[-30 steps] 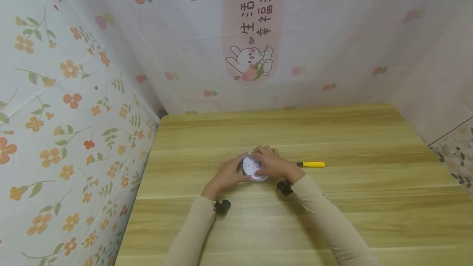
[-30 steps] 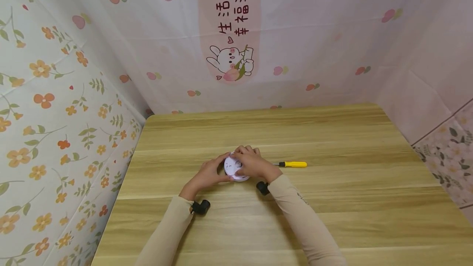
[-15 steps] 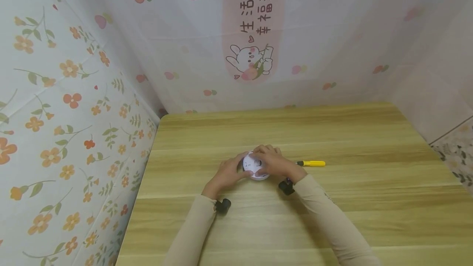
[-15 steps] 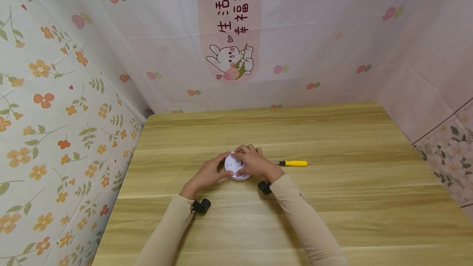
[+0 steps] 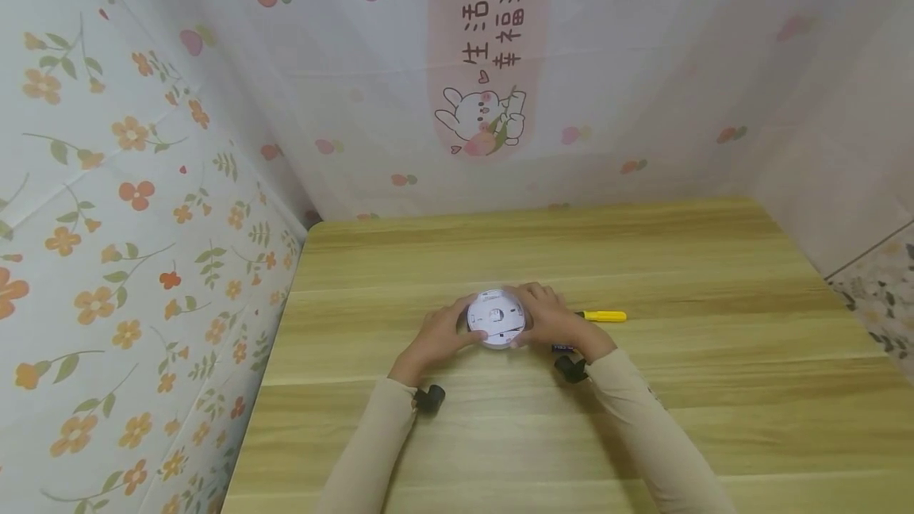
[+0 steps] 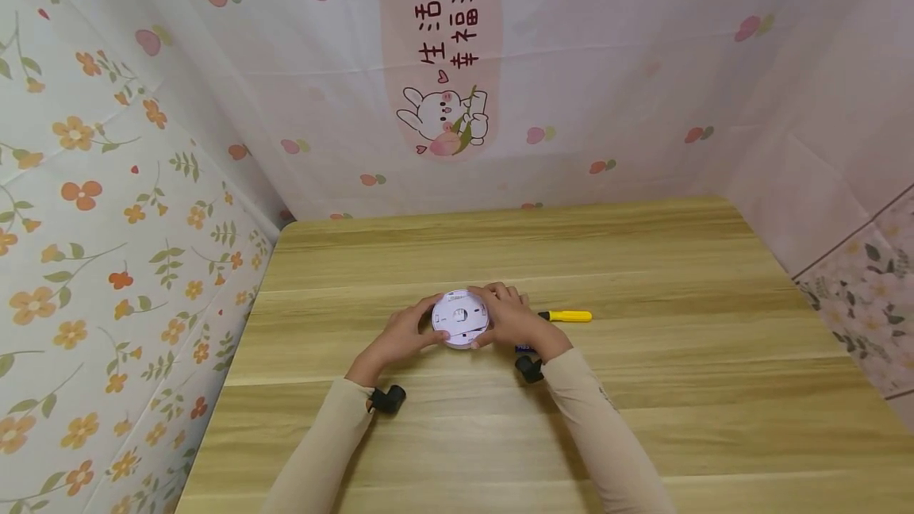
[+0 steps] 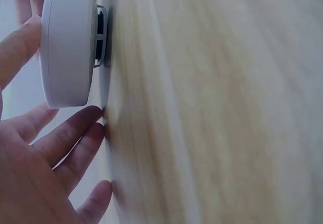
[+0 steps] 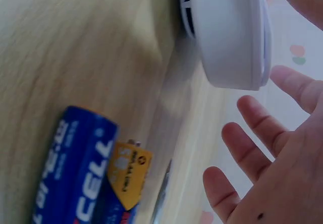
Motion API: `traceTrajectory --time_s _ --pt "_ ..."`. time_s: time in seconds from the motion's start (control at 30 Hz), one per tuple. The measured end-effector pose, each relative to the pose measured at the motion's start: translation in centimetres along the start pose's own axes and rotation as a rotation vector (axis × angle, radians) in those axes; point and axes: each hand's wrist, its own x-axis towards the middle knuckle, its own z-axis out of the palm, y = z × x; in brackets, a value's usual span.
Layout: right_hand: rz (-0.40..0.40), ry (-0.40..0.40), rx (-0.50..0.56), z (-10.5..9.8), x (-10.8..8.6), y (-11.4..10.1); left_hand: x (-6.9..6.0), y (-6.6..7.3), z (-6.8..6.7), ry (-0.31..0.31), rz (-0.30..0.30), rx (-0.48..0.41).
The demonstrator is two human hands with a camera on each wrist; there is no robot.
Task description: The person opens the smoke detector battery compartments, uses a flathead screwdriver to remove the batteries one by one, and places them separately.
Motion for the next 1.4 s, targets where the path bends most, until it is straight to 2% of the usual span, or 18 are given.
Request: traceTrajectory --time_s 0.33,0.97,1.4 --pt "0.016 -0.021 -0.009 0.15 -0.27 0.12 -0.01 -0.07 0.00 -0.009 -0.008 -0.018" --pt "0.039 -0.048 0.010 0.22 -0.05 0.32 0.40 0.15 0.15 0.042 -0.051 -0.054" --pt "0.036 -0.003 0.027 0.41 -0.21 0.37 0.41 0.16 0.06 0.036 -0.046 -0.049"
